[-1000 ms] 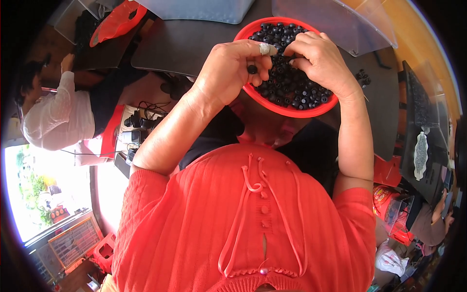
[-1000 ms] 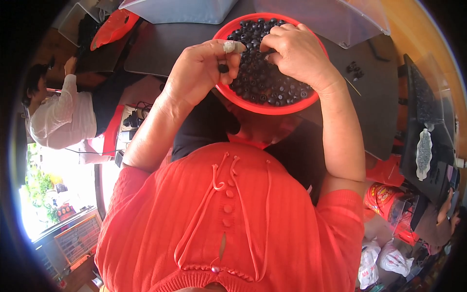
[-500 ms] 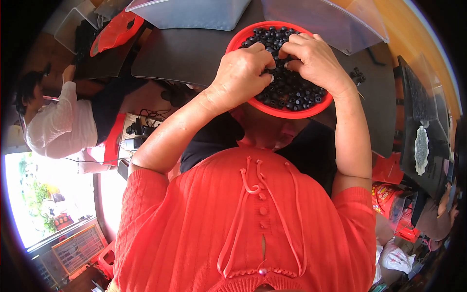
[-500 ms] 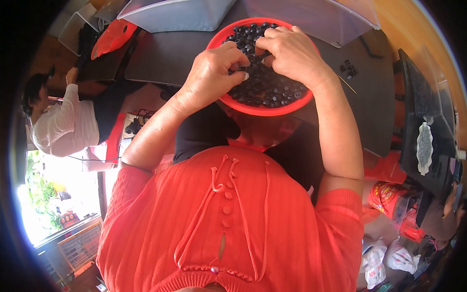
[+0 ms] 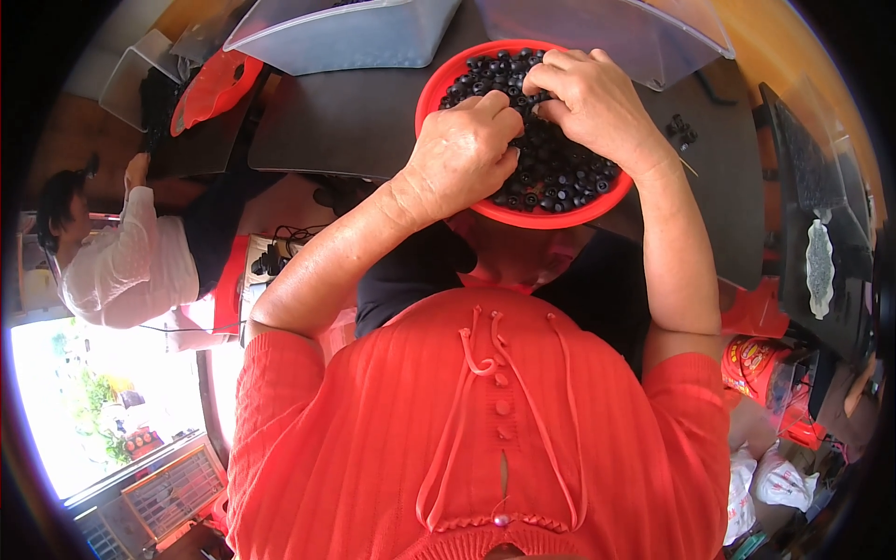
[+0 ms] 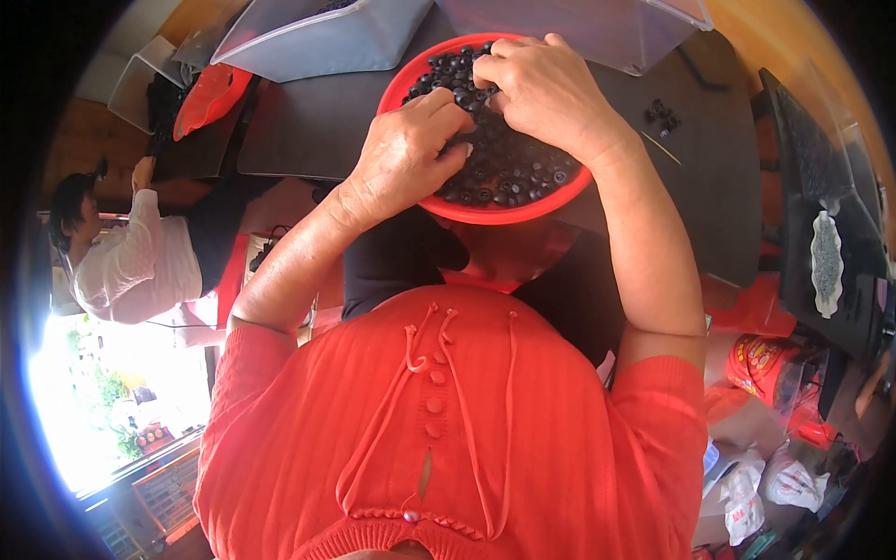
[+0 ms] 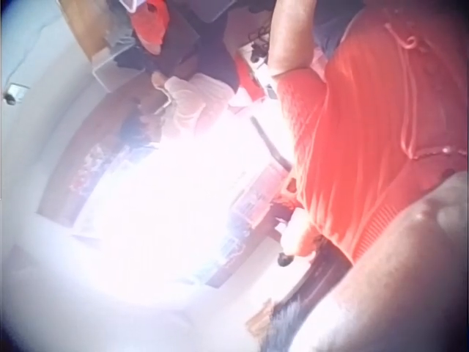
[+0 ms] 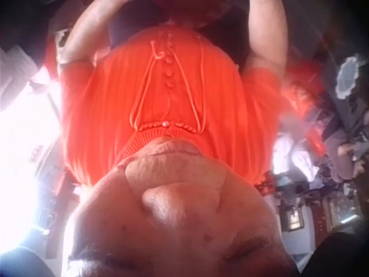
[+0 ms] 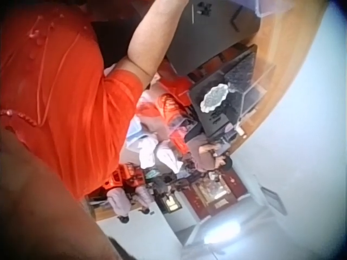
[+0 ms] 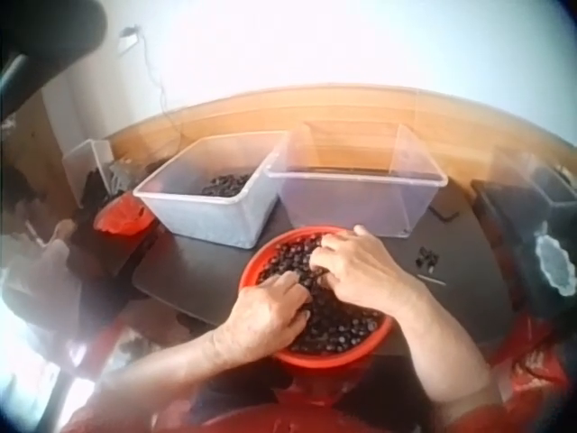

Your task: The person assembles small black components by hand, taking them from a red bowl and inserting pieces of white material into them.

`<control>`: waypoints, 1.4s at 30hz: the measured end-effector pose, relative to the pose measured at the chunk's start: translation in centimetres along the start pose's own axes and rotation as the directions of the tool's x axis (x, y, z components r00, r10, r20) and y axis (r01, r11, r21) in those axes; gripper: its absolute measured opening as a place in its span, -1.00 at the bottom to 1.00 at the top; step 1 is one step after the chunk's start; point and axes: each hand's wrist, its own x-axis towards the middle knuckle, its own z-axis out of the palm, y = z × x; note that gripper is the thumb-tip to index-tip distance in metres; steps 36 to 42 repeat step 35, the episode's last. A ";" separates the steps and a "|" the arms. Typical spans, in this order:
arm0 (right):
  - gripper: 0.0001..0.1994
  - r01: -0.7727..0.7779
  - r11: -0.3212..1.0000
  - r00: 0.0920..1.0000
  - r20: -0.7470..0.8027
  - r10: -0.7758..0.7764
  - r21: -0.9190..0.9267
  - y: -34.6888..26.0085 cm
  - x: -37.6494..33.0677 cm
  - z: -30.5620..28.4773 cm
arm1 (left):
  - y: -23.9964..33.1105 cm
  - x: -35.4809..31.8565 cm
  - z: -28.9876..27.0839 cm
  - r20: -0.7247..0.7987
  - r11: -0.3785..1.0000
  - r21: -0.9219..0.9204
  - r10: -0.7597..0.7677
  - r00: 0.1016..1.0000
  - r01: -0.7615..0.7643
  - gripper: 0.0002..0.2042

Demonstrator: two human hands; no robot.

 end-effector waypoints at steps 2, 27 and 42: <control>-0.82 -0.029 1.000 1.000 0.002 0.029 -0.001 0.0 0.0 0.0 | 0.0 0.1 0.2 0.017 1.000 0.022 0.008 1.000 -0.009 -0.81; -0.89 -0.191 0.862 0.966 -0.067 0.251 0.469 -0.3 0.5 -1.1 | -0.2 -0.2 -0.2 -0.006 0.983 -0.137 -0.120 0.993 0.118 -0.78; -0.88 -0.148 0.909 0.980 -0.068 0.189 0.390 -0.7 0.3 -1.5 | 0.2 -0.3 0.2 -0.055 0.997 0.058 -0.040 0.998 0.043 -0.80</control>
